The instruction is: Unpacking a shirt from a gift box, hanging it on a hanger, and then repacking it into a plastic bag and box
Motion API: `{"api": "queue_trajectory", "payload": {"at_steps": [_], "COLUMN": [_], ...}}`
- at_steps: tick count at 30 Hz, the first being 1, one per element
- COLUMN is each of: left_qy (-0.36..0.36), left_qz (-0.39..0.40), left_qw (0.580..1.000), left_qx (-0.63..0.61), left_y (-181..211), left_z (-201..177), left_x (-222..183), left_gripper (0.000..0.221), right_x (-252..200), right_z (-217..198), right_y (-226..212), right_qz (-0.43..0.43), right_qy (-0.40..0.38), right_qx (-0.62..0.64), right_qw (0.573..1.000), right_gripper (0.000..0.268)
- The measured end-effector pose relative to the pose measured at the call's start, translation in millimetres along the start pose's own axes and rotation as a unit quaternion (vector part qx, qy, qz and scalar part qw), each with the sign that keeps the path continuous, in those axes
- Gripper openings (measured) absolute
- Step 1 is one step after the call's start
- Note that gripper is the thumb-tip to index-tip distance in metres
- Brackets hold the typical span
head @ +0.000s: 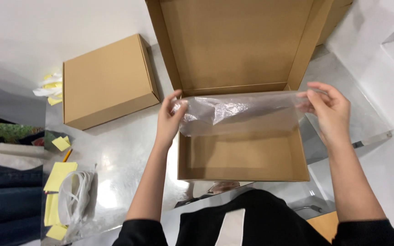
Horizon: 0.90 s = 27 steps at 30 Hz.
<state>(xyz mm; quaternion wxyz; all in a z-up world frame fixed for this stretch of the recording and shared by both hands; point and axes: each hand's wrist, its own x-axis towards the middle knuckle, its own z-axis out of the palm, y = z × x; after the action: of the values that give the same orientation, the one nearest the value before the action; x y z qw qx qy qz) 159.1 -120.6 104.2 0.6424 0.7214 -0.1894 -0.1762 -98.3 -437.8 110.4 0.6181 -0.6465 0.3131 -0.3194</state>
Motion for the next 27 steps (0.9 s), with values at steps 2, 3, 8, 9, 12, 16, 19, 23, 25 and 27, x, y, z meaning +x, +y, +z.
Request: {"api": "queue_trajectory", "payload": {"at_steps": [2,3,8,9,12,16,19,23,25,27], "left_qy": [-0.029,-0.057,-0.110,-0.125,-0.128,-0.147,-0.125,-0.086,-0.078,-0.055], "left_qz": [-0.014,-0.040,-0.083,-0.067,-0.181,-0.210,-0.229,-0.267,-0.270,-0.275], "left_qw": [0.999,0.998,0.990,0.990,0.971,0.963,0.962,0.956,0.958,0.959], "left_qx": [-0.002,-0.005,-0.013,-0.015,-0.092,-0.083,-0.085,-0.084,-0.049,-0.044], "left_y": [4,-1,-21,-27,-38,-39,-57,-150,-189,-201], "left_z": [-5,-11,-27,-28,-38,-53,-63,-71,-74,-77], "left_x": [-12,-29,-102,-109,-153,-218,-246,-279,-290,-310], "left_gripper": [0.045,0.044,0.056,0.062,0.070,0.077,0.084,0.061,0.042,0.031], "right_x": [-15,-38,-153,-169,-230,-312,-351,-388,-394,-402], "right_z": [-13,-20,-13,-13,-23,-28,-25,-30,-18,1], "right_y": [14,26,6,3,27,68,84,127,140,150], "right_qz": [-0.010,-0.008,0.083,0.104,0.150,0.142,0.206,0.266,0.272,0.298], "right_qy": [0.015,0.027,0.059,0.061,0.063,0.088,0.131,0.191,0.197,0.177], "right_qx": [0.010,0.014,-0.011,-0.008,-0.022,0.014,0.073,0.233,0.272,0.316], "right_qw": [1.000,1.000,0.995,0.993,0.986,0.986,0.967,0.916,0.902,0.883], "right_gripper": [0.013,0.009,0.019,0.025,0.044,0.055,0.069,0.052,0.034,0.030]}}
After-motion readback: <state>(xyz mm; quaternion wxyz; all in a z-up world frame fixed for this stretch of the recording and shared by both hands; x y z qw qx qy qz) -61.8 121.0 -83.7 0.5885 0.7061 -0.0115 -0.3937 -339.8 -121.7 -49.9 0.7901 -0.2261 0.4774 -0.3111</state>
